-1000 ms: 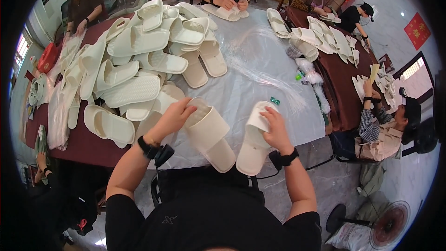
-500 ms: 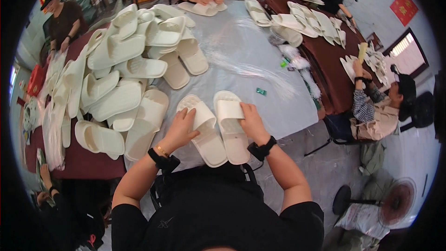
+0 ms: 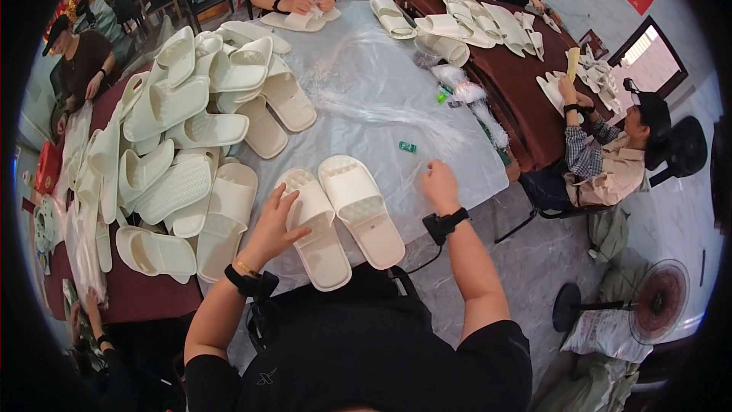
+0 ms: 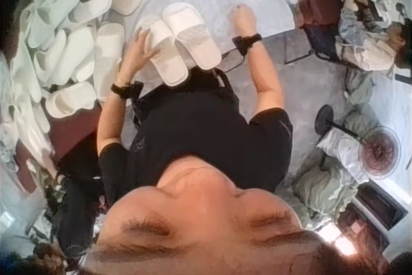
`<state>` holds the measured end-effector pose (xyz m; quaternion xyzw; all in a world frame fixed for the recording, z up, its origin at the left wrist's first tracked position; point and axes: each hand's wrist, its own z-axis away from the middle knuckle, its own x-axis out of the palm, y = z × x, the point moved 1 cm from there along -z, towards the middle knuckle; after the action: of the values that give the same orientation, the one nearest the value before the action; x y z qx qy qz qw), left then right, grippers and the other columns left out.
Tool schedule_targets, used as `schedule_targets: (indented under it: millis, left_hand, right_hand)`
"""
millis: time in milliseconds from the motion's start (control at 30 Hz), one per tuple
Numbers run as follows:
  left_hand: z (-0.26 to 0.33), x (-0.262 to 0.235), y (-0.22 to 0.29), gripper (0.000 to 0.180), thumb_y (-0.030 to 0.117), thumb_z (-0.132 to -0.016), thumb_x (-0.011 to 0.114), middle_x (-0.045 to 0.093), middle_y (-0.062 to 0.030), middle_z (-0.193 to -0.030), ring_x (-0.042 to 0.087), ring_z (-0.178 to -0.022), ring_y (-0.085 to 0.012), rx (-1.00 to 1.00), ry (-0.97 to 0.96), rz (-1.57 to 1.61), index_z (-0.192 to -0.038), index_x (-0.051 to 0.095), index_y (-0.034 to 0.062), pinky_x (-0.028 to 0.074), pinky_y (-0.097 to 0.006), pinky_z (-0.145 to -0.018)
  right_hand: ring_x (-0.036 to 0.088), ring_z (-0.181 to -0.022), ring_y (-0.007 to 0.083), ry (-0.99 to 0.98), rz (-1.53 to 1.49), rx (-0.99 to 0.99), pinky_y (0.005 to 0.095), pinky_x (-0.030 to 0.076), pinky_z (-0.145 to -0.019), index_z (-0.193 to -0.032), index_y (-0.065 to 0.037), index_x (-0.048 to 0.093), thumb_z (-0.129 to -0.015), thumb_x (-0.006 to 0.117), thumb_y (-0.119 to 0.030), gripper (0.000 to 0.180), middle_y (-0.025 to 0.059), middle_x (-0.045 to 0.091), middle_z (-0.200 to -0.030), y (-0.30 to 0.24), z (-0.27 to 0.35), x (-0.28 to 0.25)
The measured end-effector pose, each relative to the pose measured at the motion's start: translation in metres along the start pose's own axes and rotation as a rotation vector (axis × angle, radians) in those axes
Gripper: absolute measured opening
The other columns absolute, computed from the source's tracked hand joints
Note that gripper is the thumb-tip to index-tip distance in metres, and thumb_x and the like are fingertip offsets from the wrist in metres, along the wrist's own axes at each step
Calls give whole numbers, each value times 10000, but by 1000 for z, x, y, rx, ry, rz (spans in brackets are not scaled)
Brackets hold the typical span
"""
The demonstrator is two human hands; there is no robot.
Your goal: Manual assembly and threading of white sandal components in a factory setting.
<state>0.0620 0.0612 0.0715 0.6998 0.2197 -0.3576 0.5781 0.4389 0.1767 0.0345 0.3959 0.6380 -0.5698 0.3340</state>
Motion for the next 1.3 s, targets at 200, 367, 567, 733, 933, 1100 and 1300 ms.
schedule_targets:
  millis: [200, 367, 567, 733, 933, 1100, 1300]
  left_hand:
    - [-2, -8, 24, 553, 176, -750, 735, 420, -218, -1371, 422, -1239, -395, 71, 185, -2, -1246, 526, 47, 365, -431, -1033]
    - [-6, -8, 44, 448, 125, -760, 711, 494, -193, -1302, 466, -1196, -372, 132, 232, 7, -1180, 572, 51, 393, -425, -1004]
    - [-9, 1, 56, 406, 95, -771, 692, 507, -179, -1277, 476, -1181, -362, 176, 195, 51, -1159, 581, 47, 411, -415, -986]
    - [-12, 9, 64, 383, 89, -772, 688, 518, -156, -1264, 491, -1170, -344, 223, 168, 76, -1141, 590, 54, 429, -403, -968]
    - [-17, 14, 71, 306, 90, -785, 671, 569, -168, -1168, 533, -1095, -340, 261, 169, 116, -1079, 618, 27, 447, -404, -931]
    - [-30, 21, 84, 276, 88, -808, 651, 611, -145, -1057, 596, -973, -305, 264, 93, 155, -1079, 619, 49, 496, -376, -825]
    - [-58, 52, 96, 280, 88, -815, 630, 620, -137, -991, 621, -889, -308, 248, 24, 166, -1091, 605, 52, 505, -378, -767]
  right_hand:
    - [632, -895, 408, 6, 254, 229, 475, 513, -759, -986, 8, 603, -848, 538, -213, 269, 237, 624, -1001, 28, -11, -5]
    - [643, -860, 406, 171, 272, 255, 477, 519, -736, -933, 13, 613, -851, 514, -191, 241, 236, 647, -936, 33, -16, 3]
    - [640, -864, 412, -55, 280, 258, 477, 519, -741, -971, 13, 596, -849, 517, -182, 243, 234, 638, -972, 24, -16, -3]
    - [644, -848, 409, 171, 253, 253, 477, 519, -734, -923, 12, 626, -848, 536, -211, 253, 229, 657, -933, 34, -13, 1]
    - [646, -806, 404, 50, 258, 218, 475, 517, -733, -857, 5, 662, -818, 582, -229, 251, 235, 667, -874, 27, -10, -3]
    - [631, -786, 430, -13, 111, 147, 478, 510, -704, -850, -3, 669, -786, 634, -266, 273, 243, 658, -834, -9, 10, -16]
    - [550, -510, 128, -453, -767, 334, 251, 403, -468, -770, -34, 608, -832, 620, -197, 175, 52, 615, -664, -70, 37, -32]
